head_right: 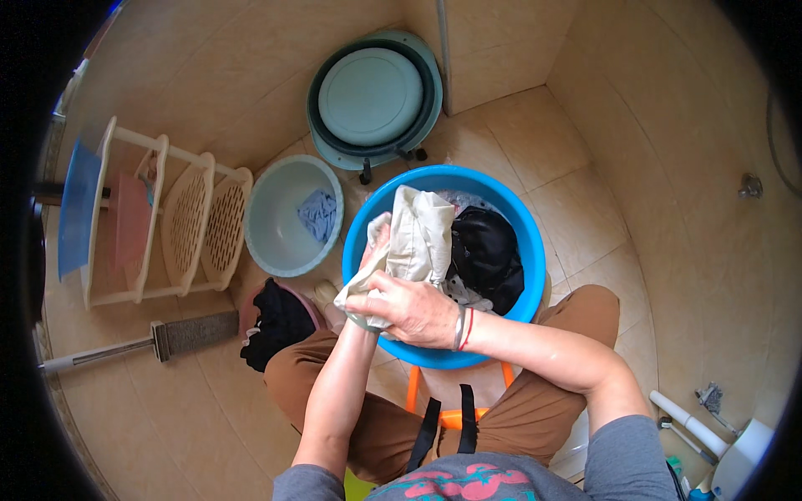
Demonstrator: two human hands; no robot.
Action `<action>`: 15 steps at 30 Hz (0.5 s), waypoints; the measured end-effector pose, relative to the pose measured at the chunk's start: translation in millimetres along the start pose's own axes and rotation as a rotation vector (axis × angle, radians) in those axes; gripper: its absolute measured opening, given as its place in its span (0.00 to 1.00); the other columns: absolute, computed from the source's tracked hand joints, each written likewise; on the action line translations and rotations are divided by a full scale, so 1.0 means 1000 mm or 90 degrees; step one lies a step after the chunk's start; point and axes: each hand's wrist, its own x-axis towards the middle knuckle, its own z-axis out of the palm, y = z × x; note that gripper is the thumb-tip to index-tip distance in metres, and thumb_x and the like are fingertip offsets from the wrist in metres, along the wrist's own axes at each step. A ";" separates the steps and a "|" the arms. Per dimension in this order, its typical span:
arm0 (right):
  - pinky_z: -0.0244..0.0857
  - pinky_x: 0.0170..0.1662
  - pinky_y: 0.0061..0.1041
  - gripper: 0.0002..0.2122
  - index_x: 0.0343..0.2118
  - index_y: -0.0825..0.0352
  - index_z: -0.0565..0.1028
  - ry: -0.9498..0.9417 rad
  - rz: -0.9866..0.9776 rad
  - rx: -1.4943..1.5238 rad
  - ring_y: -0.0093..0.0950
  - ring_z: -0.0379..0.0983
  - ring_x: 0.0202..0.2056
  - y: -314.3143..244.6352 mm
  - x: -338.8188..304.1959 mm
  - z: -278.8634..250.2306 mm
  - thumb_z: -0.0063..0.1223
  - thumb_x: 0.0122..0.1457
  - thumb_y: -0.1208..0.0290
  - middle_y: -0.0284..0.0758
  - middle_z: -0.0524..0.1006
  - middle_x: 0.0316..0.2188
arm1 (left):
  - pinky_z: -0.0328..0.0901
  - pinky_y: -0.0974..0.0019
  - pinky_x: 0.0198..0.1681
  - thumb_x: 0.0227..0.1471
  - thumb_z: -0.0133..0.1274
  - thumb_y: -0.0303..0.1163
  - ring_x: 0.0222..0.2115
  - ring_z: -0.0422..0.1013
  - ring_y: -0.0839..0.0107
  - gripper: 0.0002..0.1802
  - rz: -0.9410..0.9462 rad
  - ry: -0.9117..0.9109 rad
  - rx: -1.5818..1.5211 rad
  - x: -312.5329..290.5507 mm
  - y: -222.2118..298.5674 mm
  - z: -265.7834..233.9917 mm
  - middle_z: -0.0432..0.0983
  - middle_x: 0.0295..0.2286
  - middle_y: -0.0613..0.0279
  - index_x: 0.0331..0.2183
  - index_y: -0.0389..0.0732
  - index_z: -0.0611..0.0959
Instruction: The person sits on a small stool and hand-washes clothes in a blue basin filled with soapy water. They scrub and wring out a dark garment and then a light-colored garment, transferring the dark item to a pink basin on the floor.
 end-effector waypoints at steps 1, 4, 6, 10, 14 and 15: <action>0.71 0.36 0.31 0.16 0.45 0.57 0.70 -0.020 -0.010 -0.077 0.34 0.71 0.38 0.000 -0.002 0.002 0.57 0.52 0.68 0.36 0.66 0.35 | 0.66 0.64 0.51 0.60 0.44 0.51 0.46 0.71 0.66 0.31 -0.080 -0.001 -0.082 0.003 0.002 0.015 0.72 0.43 0.56 0.58 0.43 0.65; 0.71 0.26 0.27 0.08 0.33 0.58 0.75 0.128 -0.051 -0.166 0.29 0.74 0.26 0.003 -0.002 0.014 0.56 0.53 0.62 0.34 0.68 0.29 | 0.68 0.64 0.42 0.60 0.40 0.57 0.36 0.73 0.68 0.32 -0.144 0.211 0.179 0.006 -0.001 0.023 0.75 0.38 0.60 0.53 0.40 0.71; 0.69 0.22 0.25 0.08 0.23 0.62 0.75 0.214 -0.043 -0.172 0.30 0.73 0.20 0.025 0.003 0.019 0.55 0.54 0.64 0.34 0.70 0.23 | 0.67 0.66 0.41 0.61 0.40 0.51 0.36 0.72 0.69 0.28 -0.042 0.144 0.228 0.008 -0.014 -0.012 0.74 0.39 0.62 0.53 0.42 0.71; 0.69 0.26 0.36 0.10 0.22 0.66 0.74 0.320 0.101 -0.103 0.41 0.73 0.22 0.093 0.002 0.018 0.50 0.56 0.67 0.43 0.74 0.22 | 0.63 0.70 0.46 0.62 0.38 0.39 0.42 0.67 0.73 0.21 0.205 0.368 0.388 -0.003 -0.064 -0.028 0.70 0.45 0.63 0.51 0.39 0.71; 0.66 0.29 0.43 0.12 0.22 0.69 0.72 0.288 0.339 -0.111 0.49 0.72 0.26 0.121 -0.014 0.017 0.47 0.58 0.68 0.49 0.73 0.21 | 0.61 0.68 0.48 0.59 0.43 0.47 0.44 0.68 0.71 0.25 0.098 0.429 0.366 -0.009 -0.062 0.006 0.73 0.44 0.61 0.45 0.36 0.76; 0.66 0.29 0.43 0.11 0.23 0.69 0.72 0.304 0.340 -0.108 0.49 0.72 0.27 0.113 -0.012 0.019 0.47 0.58 0.68 0.49 0.73 0.21 | 0.61 0.68 0.48 0.59 0.43 0.47 0.44 0.68 0.71 0.25 0.090 0.414 0.339 -0.011 -0.058 0.005 0.73 0.44 0.61 0.46 0.35 0.76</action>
